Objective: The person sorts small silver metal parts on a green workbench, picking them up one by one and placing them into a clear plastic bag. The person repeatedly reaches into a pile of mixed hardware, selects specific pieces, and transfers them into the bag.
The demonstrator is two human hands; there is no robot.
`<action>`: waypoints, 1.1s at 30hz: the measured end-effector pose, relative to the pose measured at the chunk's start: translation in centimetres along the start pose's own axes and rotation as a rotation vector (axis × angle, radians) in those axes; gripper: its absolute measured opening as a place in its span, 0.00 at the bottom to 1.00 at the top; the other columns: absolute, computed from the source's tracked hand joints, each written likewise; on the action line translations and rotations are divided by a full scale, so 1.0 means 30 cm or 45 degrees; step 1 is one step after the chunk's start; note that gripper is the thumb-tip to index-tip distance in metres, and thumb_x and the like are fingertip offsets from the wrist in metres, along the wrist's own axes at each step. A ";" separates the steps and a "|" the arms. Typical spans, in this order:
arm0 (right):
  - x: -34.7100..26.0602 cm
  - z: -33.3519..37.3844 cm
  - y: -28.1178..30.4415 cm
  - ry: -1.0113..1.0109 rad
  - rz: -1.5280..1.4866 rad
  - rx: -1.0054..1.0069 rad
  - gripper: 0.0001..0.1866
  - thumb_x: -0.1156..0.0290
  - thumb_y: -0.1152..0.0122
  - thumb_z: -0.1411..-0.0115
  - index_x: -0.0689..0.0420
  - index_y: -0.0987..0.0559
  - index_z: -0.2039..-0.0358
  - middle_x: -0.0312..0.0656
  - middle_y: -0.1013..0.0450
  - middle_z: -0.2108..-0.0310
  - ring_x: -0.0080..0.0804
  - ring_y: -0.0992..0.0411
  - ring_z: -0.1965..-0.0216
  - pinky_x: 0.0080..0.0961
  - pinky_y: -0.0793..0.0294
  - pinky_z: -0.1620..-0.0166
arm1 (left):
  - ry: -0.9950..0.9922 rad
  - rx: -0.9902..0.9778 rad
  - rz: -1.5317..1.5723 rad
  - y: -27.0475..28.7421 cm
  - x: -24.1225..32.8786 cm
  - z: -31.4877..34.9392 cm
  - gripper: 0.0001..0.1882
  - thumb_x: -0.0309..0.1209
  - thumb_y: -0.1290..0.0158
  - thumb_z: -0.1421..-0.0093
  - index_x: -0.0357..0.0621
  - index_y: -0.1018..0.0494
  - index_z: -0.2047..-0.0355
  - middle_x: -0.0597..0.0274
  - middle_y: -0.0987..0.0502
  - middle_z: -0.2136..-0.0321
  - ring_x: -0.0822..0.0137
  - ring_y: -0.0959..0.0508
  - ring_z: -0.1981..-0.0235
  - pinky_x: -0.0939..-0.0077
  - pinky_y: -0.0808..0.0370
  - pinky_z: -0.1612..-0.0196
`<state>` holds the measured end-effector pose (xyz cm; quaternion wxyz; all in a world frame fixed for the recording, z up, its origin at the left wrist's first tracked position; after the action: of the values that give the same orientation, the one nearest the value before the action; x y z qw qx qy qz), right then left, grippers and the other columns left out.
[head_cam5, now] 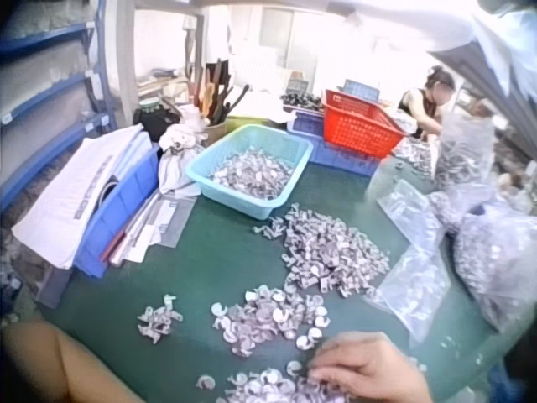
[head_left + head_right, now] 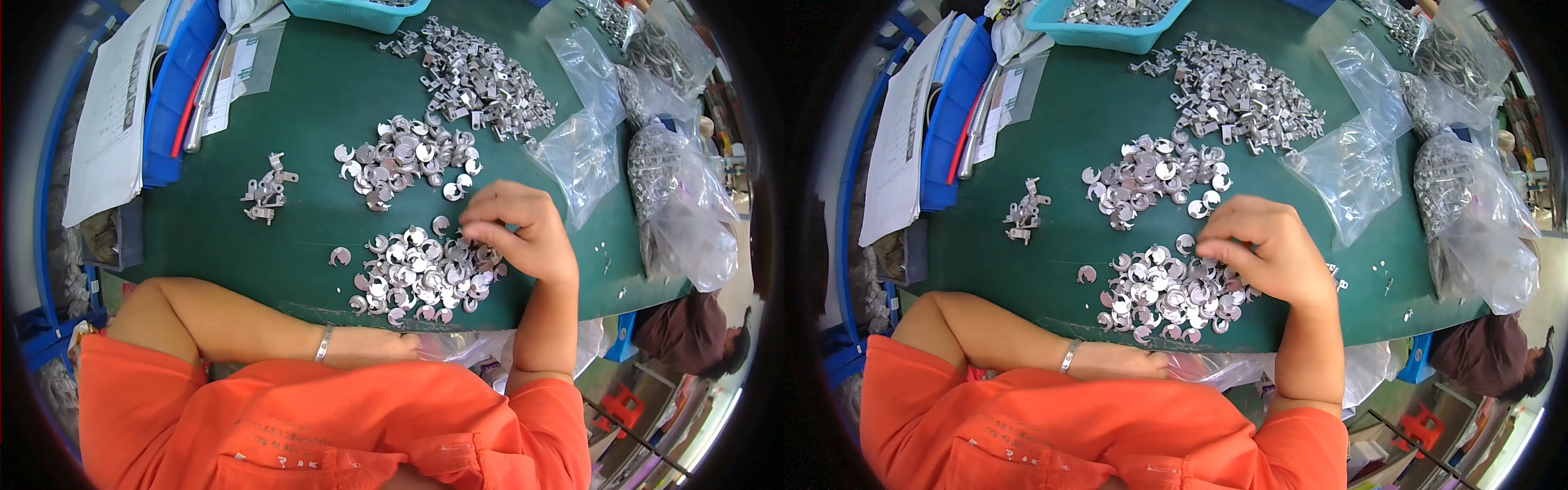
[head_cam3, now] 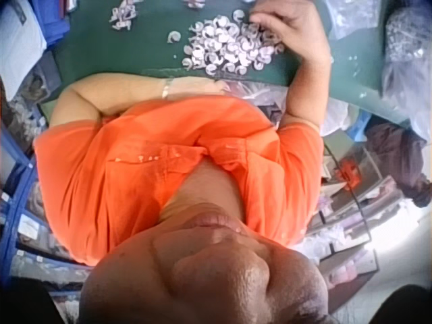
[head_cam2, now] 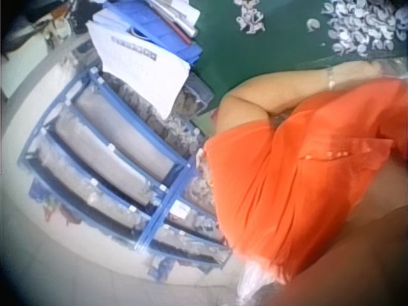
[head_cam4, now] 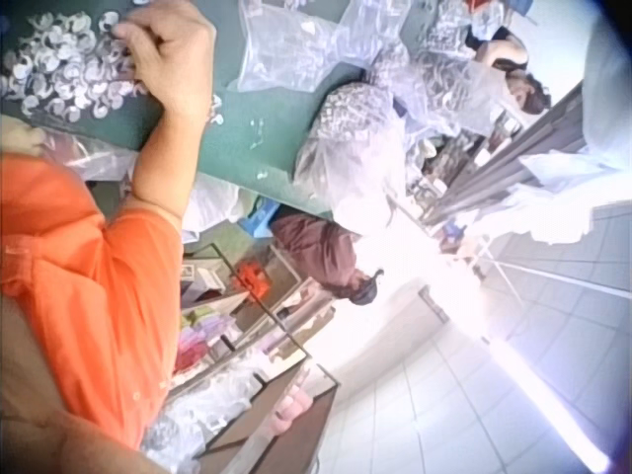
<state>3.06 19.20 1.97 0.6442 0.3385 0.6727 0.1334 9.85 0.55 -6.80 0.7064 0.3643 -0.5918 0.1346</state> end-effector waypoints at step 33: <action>0.217 0.038 0.021 -0.624 -0.211 0.345 0.11 0.79 0.43 0.48 0.66 0.23 0.63 0.44 0.24 0.74 0.23 0.26 0.74 0.20 0.28 0.73 | 0.064 -0.059 0.114 -0.004 -0.010 -0.002 0.11 0.30 0.58 0.43 0.35 0.39 0.62 0.49 0.39 0.66 0.55 0.26 0.68 0.68 0.27 0.64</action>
<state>4.73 23.44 -2.86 0.7453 0.3874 0.5340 -0.0967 9.89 0.57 -7.11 0.7225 0.3174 -0.5927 0.1613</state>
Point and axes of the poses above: each hand's wrist, its own z-axis away from the middle knuckle, its own y-axis out of the back of the hand, x = y × z, the point moved 10 cm from there along -z, towards the middle knuckle
